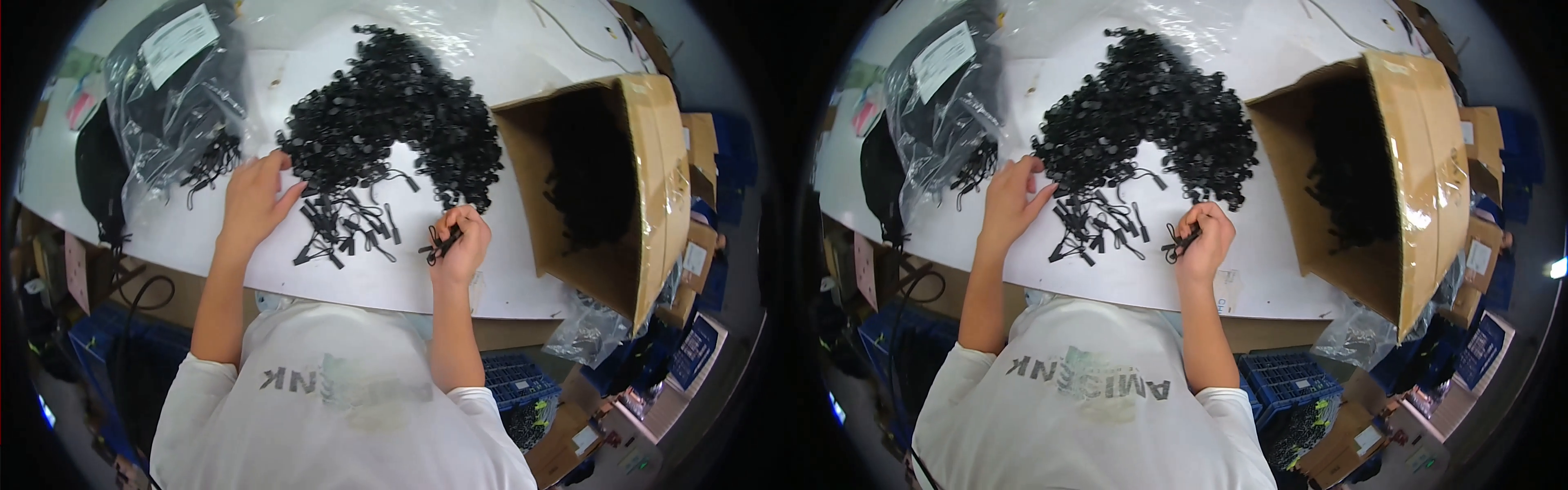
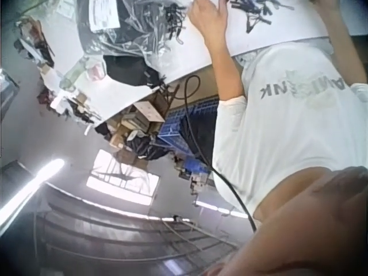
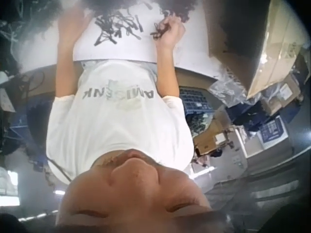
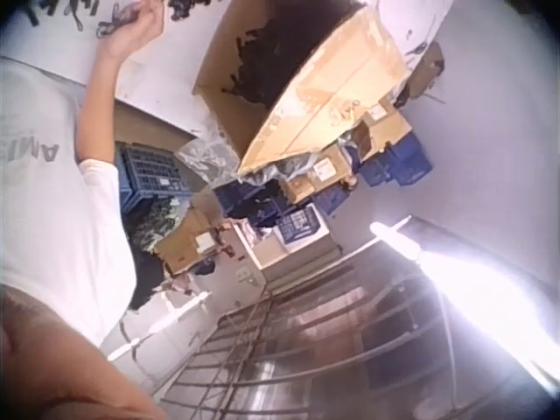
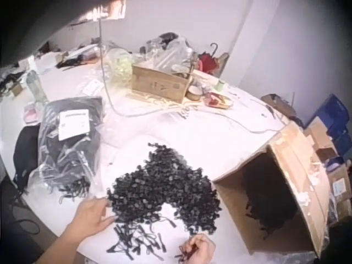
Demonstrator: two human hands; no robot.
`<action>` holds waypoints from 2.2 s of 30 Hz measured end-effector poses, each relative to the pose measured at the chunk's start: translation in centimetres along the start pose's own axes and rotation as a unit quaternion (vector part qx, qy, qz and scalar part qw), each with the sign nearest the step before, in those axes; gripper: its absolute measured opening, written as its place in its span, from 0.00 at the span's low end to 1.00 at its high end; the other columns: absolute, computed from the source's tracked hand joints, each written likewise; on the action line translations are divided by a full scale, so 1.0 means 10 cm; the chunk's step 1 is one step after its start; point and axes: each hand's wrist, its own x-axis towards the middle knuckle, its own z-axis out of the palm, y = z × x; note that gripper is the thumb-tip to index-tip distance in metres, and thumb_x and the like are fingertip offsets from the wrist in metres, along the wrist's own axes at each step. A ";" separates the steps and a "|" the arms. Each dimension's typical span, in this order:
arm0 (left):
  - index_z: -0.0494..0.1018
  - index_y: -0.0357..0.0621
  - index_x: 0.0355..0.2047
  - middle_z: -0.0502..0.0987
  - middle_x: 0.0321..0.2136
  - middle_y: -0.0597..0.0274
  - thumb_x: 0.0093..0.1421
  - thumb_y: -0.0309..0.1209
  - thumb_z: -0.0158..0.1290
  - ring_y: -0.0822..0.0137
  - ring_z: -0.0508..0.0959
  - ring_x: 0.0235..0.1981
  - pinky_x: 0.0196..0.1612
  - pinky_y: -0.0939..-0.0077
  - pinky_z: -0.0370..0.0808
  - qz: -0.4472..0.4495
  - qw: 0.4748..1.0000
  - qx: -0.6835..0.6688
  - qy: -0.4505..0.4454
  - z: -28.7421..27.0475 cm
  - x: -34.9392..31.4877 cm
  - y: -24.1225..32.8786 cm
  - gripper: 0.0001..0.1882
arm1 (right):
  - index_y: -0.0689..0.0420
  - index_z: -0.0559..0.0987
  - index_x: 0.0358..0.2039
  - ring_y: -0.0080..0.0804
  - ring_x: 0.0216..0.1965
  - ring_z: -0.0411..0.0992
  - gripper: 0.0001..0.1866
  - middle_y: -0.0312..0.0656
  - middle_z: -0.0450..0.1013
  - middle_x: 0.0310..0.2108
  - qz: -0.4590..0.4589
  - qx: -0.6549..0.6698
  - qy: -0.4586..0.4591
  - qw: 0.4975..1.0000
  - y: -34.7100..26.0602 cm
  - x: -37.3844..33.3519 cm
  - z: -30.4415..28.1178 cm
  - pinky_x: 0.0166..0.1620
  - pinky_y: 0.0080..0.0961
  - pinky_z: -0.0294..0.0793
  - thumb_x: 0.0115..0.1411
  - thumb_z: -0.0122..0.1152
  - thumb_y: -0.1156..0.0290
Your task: The recorder is attaching small black plastic hooks to black elastic cords on a workbench.
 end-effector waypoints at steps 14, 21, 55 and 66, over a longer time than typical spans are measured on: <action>0.71 0.42 0.31 0.71 0.18 0.63 0.54 0.30 0.59 0.63 0.70 0.22 0.30 0.69 0.64 0.012 0.996 -0.030 0.081 0.18 0.01 -0.03 0.08 | 0.66 0.76 0.30 0.18 0.13 0.56 0.14 0.34 0.61 0.11 0.019 -0.025 -0.080 0.996 0.09 -0.31 -0.23 0.19 0.15 0.55 0.63 0.42 0.71; 0.70 0.38 0.28 0.73 0.19 0.61 0.55 0.21 0.55 0.72 0.76 0.22 0.26 0.79 0.70 -0.022 0.974 -0.219 0.051 0.08 0.04 0.04 0.04 | 0.67 0.75 0.28 0.17 0.14 0.56 0.10 0.35 0.62 0.12 -0.035 -0.128 -0.090 0.987 0.00 -0.35 -0.12 0.19 0.15 0.54 0.57 0.43 0.77; 0.76 0.37 0.29 0.79 0.24 0.59 0.50 0.21 0.58 0.66 0.78 0.26 0.30 0.77 0.74 0.159 0.893 -0.385 -0.169 -0.17 0.11 0.60 0.05 | 0.62 0.81 0.34 0.25 0.13 0.64 0.06 0.39 0.69 0.15 -0.278 -0.408 -0.283 0.822 -0.29 -0.23 0.24 0.19 0.21 0.60 0.54 0.60 0.79; 0.76 0.38 0.30 0.79 0.26 0.62 0.51 0.21 0.58 0.73 0.78 0.27 0.32 0.79 0.74 0.110 0.845 -0.480 -0.210 -0.09 -0.10 0.52 0.05 | 0.57 0.83 0.33 0.26 0.14 0.60 0.10 0.36 0.65 0.12 -0.315 -0.425 -0.286 0.799 -0.21 -0.42 0.15 0.21 0.24 0.58 0.47 0.64 0.78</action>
